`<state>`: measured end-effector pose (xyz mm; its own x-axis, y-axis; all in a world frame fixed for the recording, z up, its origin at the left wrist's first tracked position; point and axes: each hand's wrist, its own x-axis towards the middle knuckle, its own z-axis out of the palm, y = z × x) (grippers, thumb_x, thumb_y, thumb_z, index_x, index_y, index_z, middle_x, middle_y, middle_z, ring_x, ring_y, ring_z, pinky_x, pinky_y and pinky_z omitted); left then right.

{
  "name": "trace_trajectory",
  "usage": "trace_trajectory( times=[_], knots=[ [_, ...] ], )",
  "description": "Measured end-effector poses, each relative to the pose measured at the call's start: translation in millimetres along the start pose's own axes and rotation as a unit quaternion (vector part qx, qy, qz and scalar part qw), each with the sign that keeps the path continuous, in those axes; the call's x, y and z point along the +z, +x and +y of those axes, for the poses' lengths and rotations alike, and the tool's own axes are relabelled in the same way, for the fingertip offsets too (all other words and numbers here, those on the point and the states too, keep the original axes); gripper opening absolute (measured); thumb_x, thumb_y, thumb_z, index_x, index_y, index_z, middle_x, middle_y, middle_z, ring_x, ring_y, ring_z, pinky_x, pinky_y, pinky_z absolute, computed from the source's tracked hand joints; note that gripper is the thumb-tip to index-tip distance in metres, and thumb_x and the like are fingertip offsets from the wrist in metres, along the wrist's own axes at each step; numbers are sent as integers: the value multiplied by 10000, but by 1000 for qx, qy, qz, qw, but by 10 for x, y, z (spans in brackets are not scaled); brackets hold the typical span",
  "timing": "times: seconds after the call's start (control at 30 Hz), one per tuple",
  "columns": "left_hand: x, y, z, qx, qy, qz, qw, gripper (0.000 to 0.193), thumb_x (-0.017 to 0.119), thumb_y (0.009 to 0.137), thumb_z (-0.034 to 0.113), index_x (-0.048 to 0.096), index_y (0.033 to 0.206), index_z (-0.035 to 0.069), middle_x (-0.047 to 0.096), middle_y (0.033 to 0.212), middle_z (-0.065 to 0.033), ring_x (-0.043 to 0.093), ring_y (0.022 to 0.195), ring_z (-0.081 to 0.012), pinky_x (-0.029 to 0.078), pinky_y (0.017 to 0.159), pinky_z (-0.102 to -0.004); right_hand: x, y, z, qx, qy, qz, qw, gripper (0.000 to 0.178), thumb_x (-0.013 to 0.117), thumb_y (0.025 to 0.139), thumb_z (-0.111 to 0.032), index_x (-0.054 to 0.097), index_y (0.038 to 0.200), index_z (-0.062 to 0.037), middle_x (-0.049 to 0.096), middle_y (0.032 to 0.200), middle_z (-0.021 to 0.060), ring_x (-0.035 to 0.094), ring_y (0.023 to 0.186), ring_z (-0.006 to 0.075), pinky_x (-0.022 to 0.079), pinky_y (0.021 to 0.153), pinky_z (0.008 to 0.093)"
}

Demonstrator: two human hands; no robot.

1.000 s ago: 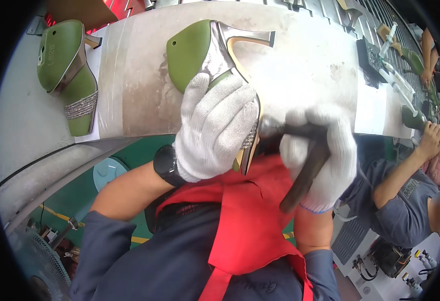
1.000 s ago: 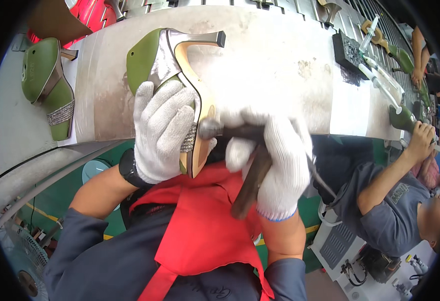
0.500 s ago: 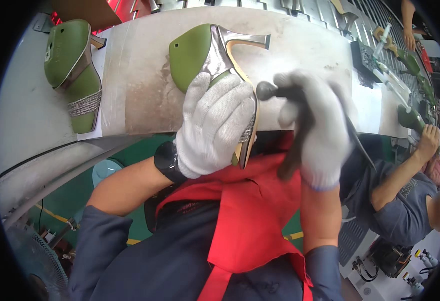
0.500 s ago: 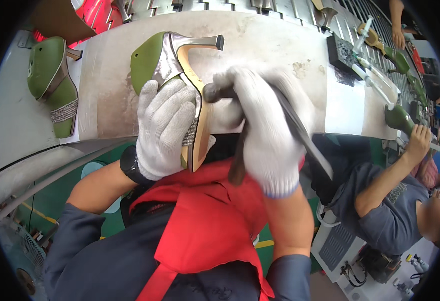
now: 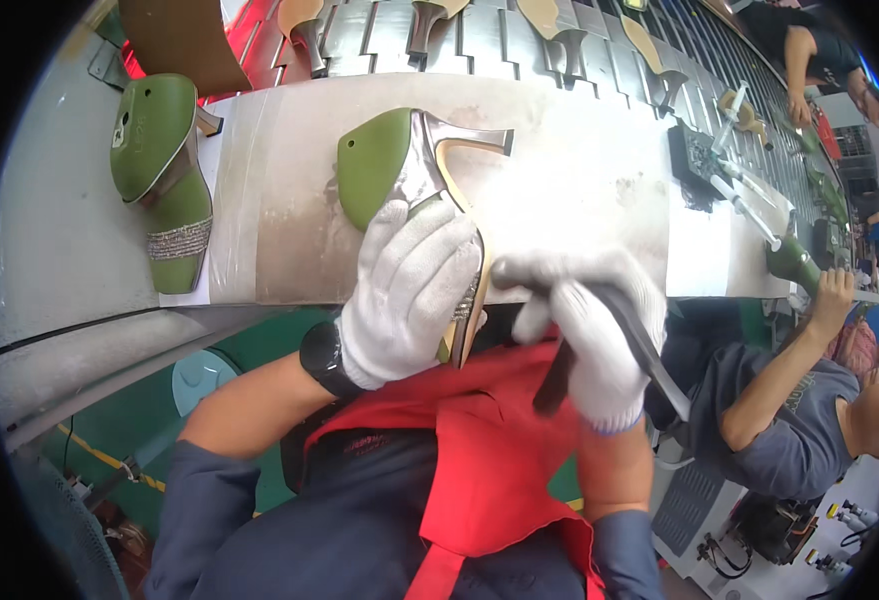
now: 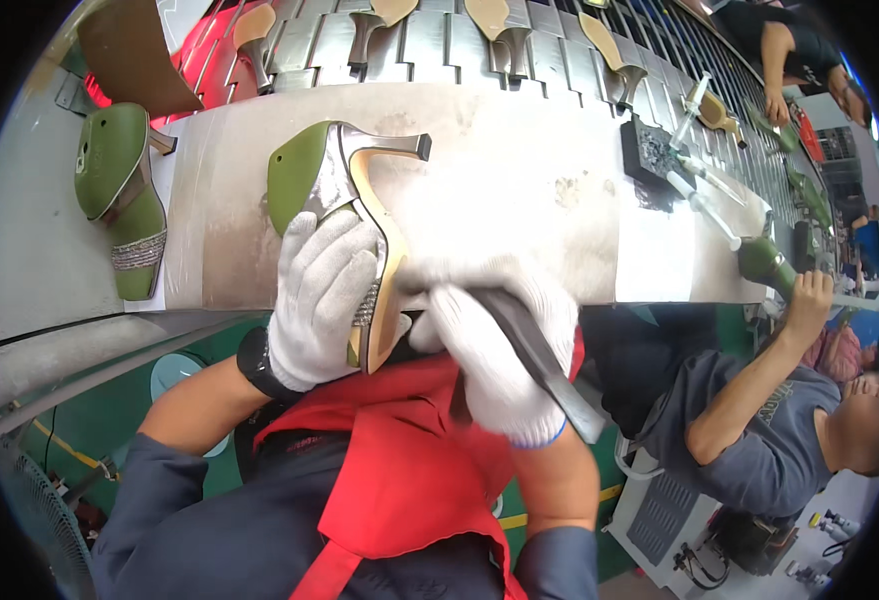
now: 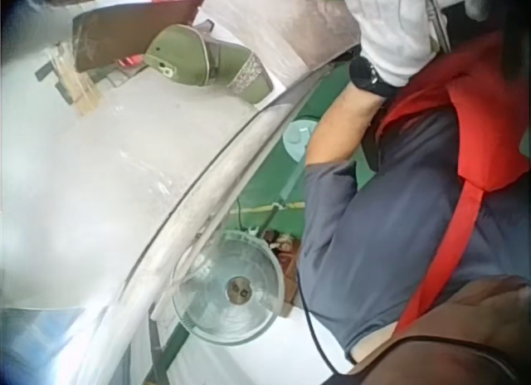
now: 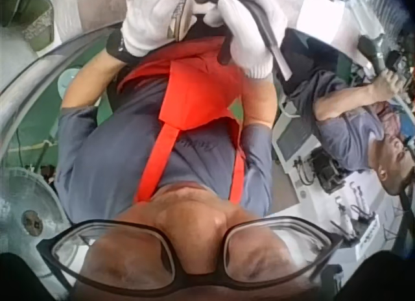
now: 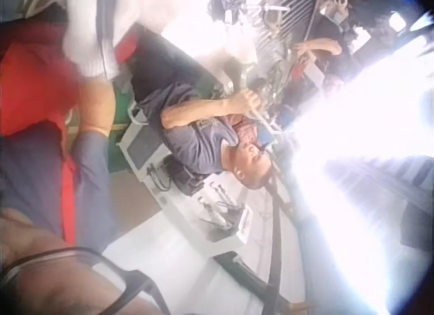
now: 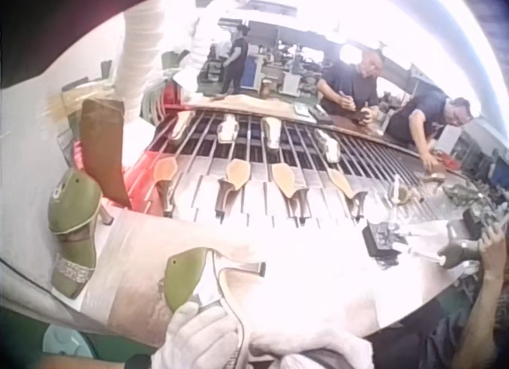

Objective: The person assembles high-heeled shoes by taking parts from a conveyor belt, pressing the outsoles onto the lasted uppers by hand, tapping the edges and heels with a hammer, and placing the assembled shoes back onto the conveyor.

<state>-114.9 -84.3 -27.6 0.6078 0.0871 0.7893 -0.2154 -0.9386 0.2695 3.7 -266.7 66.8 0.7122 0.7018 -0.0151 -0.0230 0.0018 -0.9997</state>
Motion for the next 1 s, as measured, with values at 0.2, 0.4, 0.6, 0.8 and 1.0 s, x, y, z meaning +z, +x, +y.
trace_trajectory(
  times=[0.2,0.4,0.6,0.8,1.0],
  knots=[
    [-362,13,-103,-194,-166,2,967,772,749,979,303,415,1568,-69,487,1605,-277,544,1453,-437,403,1244,-547,-459,591,138,-209,-596,64,772,386,730,859,20,709,1241,-26,743,1183,230,731,1058,435,599,951,462],
    [-603,185,-466,-436,-601,250,621,705,690,1054,574,556,1514,57,597,1505,-185,603,1379,-357,447,1216,-580,-69,230,271,42,95,80,991,560,649,1083,-274,540,1516,64,673,1445,231,736,1207,379,583,1068,488],
    [-485,310,-572,-360,-715,84,594,655,568,1118,575,539,1500,44,634,1490,-192,608,1409,-384,487,1184,-590,103,430,455,104,540,-196,812,861,460,1068,-659,434,1621,0,624,1482,274,692,1263,454,617,1018,584],
    [-184,196,-528,-445,-394,-74,801,484,717,1050,274,638,1387,-65,729,1307,-192,724,1214,-272,600,1000,-397,765,1622,-135,-61,201,9,978,608,596,1035,-283,514,1558,17,665,1467,207,724,1221,337,603,1026,448],
    [-213,324,-353,-244,-210,-122,939,525,841,921,195,676,1342,-70,734,1289,-267,746,1160,-408,596,1025,-444,1007,2859,326,-20,-306,68,949,536,725,963,-325,637,1365,19,738,1242,285,723,1170,434,555,1034,490]
  ],
)
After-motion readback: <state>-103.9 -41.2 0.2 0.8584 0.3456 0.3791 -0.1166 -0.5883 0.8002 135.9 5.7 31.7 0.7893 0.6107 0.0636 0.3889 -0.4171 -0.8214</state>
